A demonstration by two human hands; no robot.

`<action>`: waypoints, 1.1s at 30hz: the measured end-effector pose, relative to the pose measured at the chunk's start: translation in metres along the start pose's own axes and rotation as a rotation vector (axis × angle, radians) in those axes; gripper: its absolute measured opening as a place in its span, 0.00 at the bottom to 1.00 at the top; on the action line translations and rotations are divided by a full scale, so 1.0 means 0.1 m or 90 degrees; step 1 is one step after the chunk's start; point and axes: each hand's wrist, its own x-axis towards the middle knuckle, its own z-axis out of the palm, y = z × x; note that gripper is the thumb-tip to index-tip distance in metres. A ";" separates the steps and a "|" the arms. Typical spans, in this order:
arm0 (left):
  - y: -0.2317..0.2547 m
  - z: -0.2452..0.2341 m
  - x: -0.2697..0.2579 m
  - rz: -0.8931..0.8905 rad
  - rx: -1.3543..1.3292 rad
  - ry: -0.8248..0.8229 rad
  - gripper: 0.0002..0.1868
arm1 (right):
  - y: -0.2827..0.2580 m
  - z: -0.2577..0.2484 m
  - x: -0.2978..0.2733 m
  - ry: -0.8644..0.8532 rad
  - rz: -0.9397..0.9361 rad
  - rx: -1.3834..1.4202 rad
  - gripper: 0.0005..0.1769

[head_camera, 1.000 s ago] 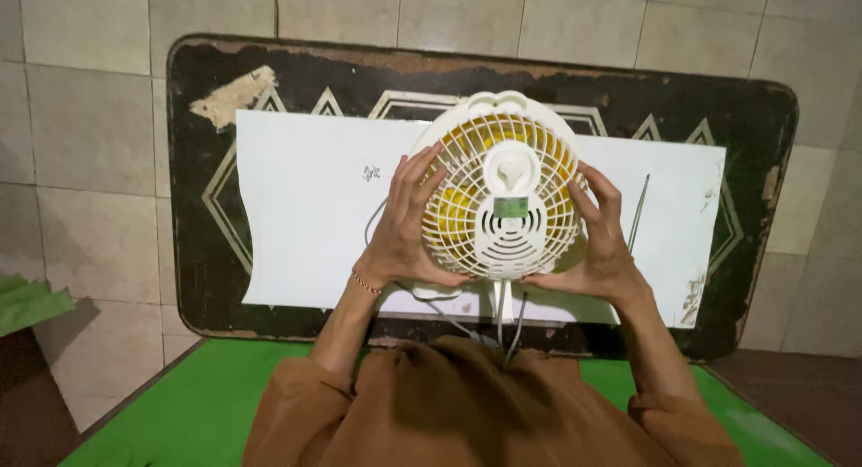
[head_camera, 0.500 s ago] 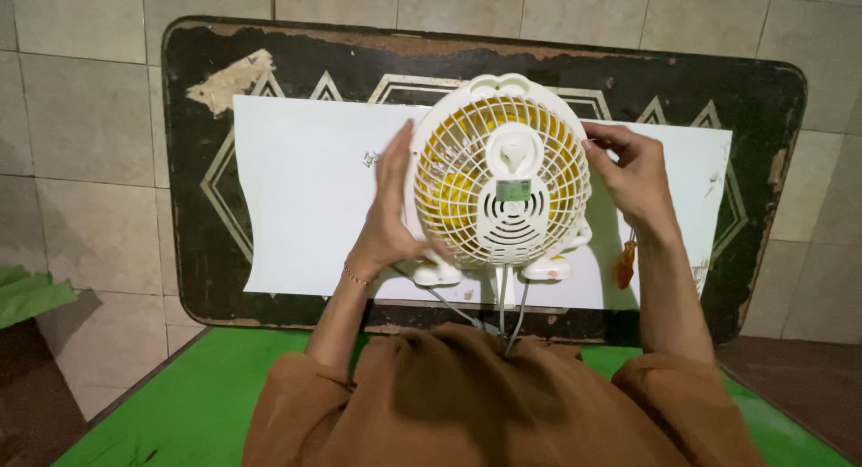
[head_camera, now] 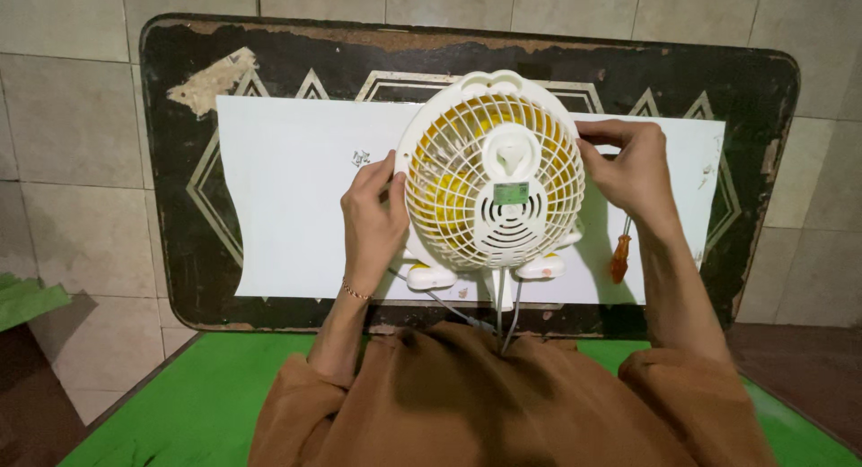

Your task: The person uses a screwdriver to remove screws from the back of a small electric fan. They then detach the rear grille and separate the front grille with the fan blades from the main motor housing.

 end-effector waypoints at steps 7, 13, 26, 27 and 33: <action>0.13 -0.01 -0.07 0.025 -0.016 0.004 0.16 | 0.04 0.04 -0.13 0.037 0.017 -0.001 0.11; 0.04 0.02 -0.10 -0.067 -0.209 -0.048 0.15 | 0.14 0.06 -0.16 0.042 0.015 0.062 0.10; -0.17 0.28 -0.35 0.011 -0.500 0.062 0.09 | 0.33 0.21 -0.30 0.063 0.056 0.298 0.08; -0.19 0.32 -0.37 0.018 -0.508 0.082 0.09 | 0.33 0.24 -0.31 0.061 0.102 0.347 0.09; -0.24 0.32 -0.46 -0.054 -0.557 0.064 0.08 | 0.22 0.29 -0.35 0.077 0.067 0.455 0.10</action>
